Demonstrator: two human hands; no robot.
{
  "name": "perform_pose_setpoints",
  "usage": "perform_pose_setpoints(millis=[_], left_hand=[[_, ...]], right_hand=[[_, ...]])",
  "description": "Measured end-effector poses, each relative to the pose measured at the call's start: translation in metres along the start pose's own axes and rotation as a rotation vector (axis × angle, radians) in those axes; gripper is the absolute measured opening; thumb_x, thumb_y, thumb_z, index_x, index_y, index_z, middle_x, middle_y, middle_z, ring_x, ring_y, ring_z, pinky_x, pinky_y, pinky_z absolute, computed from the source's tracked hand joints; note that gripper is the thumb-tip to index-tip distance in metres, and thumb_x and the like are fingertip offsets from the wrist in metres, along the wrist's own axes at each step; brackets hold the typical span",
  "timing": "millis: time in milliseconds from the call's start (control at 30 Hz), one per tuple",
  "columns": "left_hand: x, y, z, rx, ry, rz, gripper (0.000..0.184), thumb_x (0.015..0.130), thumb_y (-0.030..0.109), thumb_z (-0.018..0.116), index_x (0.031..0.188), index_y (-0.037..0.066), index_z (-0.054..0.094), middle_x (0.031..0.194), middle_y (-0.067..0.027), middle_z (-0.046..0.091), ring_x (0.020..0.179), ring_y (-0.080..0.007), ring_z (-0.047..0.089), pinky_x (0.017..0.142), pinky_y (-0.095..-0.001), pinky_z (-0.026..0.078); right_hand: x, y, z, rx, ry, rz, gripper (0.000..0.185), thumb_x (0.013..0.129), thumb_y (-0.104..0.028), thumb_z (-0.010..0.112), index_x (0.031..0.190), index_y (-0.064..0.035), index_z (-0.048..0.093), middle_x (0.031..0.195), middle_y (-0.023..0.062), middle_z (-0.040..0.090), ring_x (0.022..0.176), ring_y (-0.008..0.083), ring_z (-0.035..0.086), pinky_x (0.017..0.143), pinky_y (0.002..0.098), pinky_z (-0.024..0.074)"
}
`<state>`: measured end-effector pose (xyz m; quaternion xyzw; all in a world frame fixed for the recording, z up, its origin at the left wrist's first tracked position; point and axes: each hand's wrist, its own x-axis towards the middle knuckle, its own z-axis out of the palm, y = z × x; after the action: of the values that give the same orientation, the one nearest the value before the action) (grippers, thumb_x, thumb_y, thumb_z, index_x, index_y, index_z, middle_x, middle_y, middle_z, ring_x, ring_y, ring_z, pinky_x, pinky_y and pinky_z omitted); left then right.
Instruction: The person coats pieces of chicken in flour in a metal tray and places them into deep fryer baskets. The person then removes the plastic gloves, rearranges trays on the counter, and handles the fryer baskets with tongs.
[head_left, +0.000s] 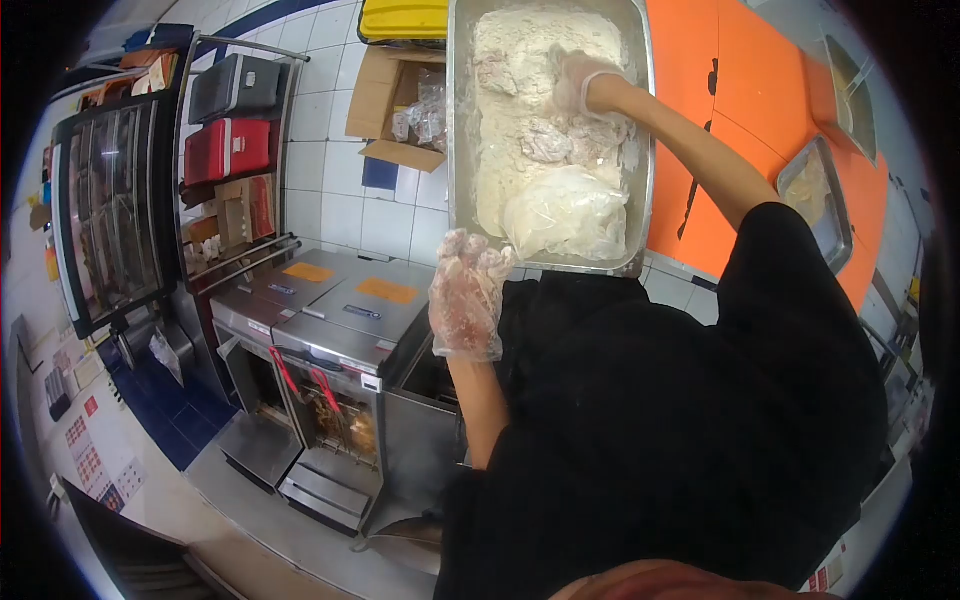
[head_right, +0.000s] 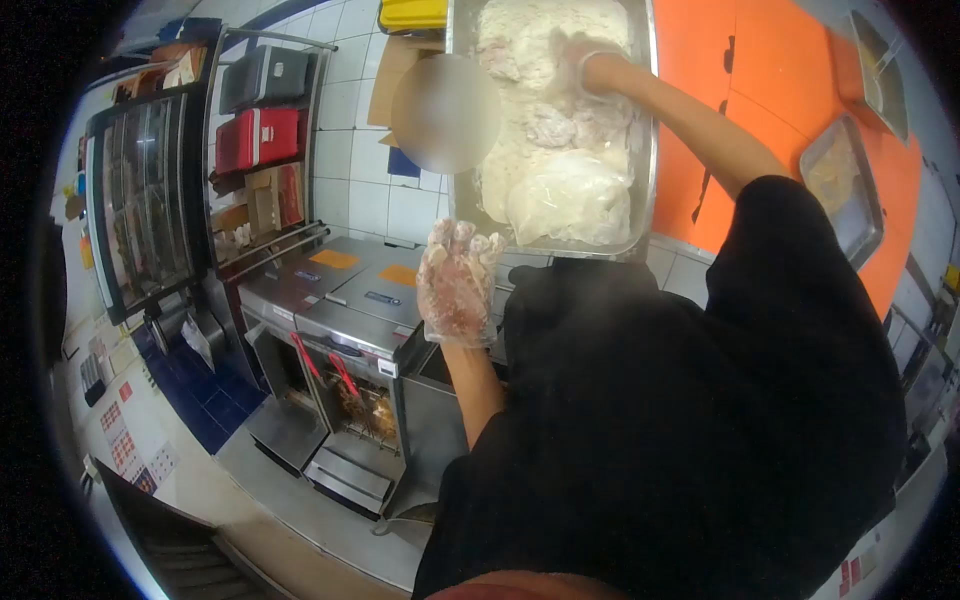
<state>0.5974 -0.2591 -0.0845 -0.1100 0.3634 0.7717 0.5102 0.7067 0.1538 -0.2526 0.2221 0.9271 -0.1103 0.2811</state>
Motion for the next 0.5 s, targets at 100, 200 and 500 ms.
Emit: perform_pose_setpoints(millis=[100,200,500], left_hand=[[0.012,0.000,0.014,0.042,-0.036,-0.030,0.051,0.104,0.030,0.051,0.145,0.001,0.043,0.128,-0.0196,0.055,0.118,-0.0366,0.053,0.105,-0.0591,0.047],[0.022,-0.008,0.045,0.108,-0.036,-0.040,0.050,0.103,0.028,0.053,0.144,0.001,0.044,0.127,-0.0184,0.055,0.114,-0.0342,0.056,0.105,-0.0588,0.049],[0.081,-0.019,0.082,0.421,-0.192,-0.175,0.052,0.097,0.020,0.066,0.142,0.000,0.047,0.120,-0.0155,0.061,0.103,-0.0275,0.064,0.100,-0.0518,0.054]], right_hand=[[-0.086,-0.068,-0.052,0.293,-0.019,0.185,0.078,0.088,-0.027,0.075,0.157,-0.0165,0.041,0.160,0.0280,0.037,0.126,0.0407,0.062,0.088,0.0465,0.0592],[-0.097,-0.076,-0.034,-0.276,-0.036,0.006,0.086,0.086,-0.025,0.076,0.161,-0.0239,0.035,0.168,0.0265,0.015,0.129,0.0553,0.053,0.087,0.0512,0.0599],[-0.057,-0.014,-0.063,0.382,0.135,0.117,0.072,0.087,-0.013,0.070,0.154,-0.0094,0.043,0.152,0.0296,0.043,0.117,0.0343,0.065,0.092,0.0410,0.0576]])
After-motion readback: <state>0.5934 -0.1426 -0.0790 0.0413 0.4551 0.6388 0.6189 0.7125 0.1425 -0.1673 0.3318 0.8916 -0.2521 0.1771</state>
